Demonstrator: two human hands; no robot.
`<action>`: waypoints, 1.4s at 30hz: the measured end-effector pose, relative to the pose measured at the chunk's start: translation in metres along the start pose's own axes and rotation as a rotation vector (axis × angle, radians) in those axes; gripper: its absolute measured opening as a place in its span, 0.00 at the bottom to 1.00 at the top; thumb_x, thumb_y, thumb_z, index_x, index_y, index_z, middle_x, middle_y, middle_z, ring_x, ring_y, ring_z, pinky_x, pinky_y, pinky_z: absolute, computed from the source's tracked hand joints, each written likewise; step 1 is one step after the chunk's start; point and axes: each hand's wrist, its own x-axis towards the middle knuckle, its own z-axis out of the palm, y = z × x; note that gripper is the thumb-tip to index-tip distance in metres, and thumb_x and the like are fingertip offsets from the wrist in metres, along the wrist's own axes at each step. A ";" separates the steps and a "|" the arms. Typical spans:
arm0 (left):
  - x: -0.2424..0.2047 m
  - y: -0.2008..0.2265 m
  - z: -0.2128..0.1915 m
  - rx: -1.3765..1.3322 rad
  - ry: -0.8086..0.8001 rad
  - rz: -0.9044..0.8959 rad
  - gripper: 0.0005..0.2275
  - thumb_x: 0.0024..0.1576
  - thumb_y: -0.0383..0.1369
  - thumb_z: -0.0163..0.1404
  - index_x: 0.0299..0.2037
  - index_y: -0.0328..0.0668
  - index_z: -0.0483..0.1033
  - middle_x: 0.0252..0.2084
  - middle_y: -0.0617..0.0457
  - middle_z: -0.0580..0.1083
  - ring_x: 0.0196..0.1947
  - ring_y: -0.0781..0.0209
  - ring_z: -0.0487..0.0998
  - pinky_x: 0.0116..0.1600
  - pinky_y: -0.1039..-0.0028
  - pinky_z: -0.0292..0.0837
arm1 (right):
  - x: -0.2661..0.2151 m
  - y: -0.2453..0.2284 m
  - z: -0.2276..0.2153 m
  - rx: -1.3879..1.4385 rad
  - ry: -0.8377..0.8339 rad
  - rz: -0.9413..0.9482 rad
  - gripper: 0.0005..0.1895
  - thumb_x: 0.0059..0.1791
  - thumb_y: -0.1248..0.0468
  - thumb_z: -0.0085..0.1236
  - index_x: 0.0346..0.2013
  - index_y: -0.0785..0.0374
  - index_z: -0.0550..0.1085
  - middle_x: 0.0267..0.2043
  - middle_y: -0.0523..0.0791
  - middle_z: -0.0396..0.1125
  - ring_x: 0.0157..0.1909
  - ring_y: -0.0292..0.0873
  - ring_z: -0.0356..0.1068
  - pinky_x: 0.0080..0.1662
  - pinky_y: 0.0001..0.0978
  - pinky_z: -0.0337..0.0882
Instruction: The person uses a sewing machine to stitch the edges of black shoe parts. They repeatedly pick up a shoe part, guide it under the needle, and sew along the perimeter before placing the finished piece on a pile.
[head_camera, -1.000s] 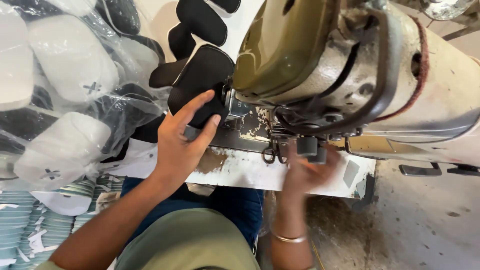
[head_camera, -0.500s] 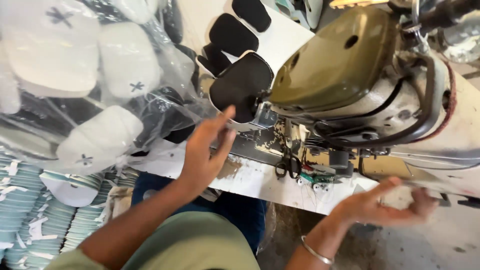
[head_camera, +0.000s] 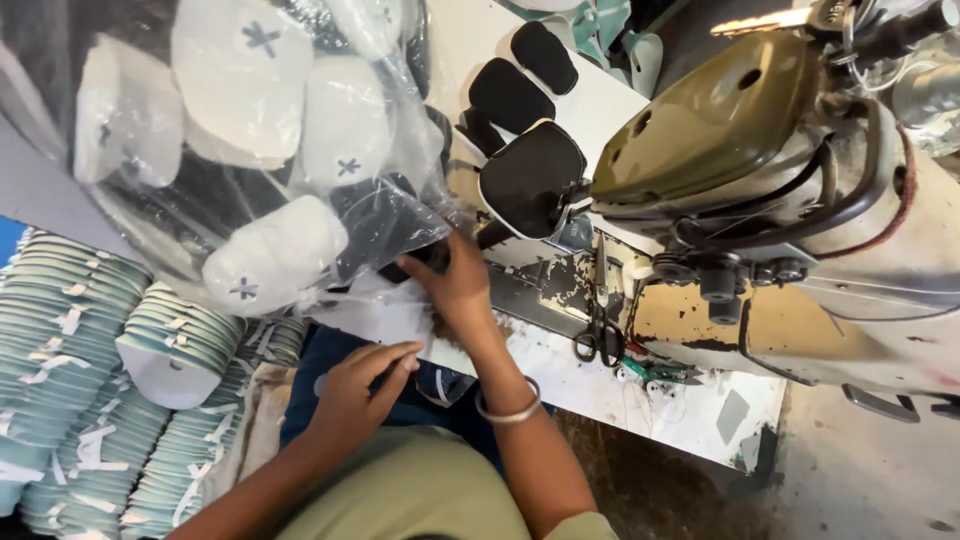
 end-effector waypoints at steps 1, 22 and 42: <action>0.001 0.002 -0.001 -0.004 0.000 0.009 0.11 0.60 0.31 0.52 0.50 0.40 0.82 0.39 0.49 0.82 0.39 0.58 0.84 0.46 0.71 0.76 | -0.003 0.015 0.006 -0.006 0.005 -0.005 0.32 0.41 0.58 0.73 0.54 0.70 0.73 0.38 0.54 0.72 0.38 0.51 0.72 0.43 0.37 0.71; 0.020 0.020 0.007 0.006 0.365 0.221 0.14 0.63 0.29 0.50 0.59 0.38 0.73 0.65 0.36 0.62 0.61 0.45 0.68 0.62 0.65 0.65 | -0.051 0.024 -0.046 0.745 -0.069 0.365 0.18 0.45 0.67 0.67 0.47 0.61 0.70 0.40 0.39 0.70 0.42 0.34 0.71 0.45 0.26 0.72; 0.056 0.049 0.046 -0.775 -0.198 -0.294 0.24 0.60 0.29 0.54 0.68 0.34 0.68 0.62 0.51 0.73 0.57 0.67 0.73 0.62 0.74 0.68 | -0.143 0.042 -0.084 0.962 0.119 0.310 0.19 0.53 0.71 0.61 0.57 0.71 0.68 0.46 0.48 0.73 0.42 0.40 0.74 0.48 0.32 0.75</action>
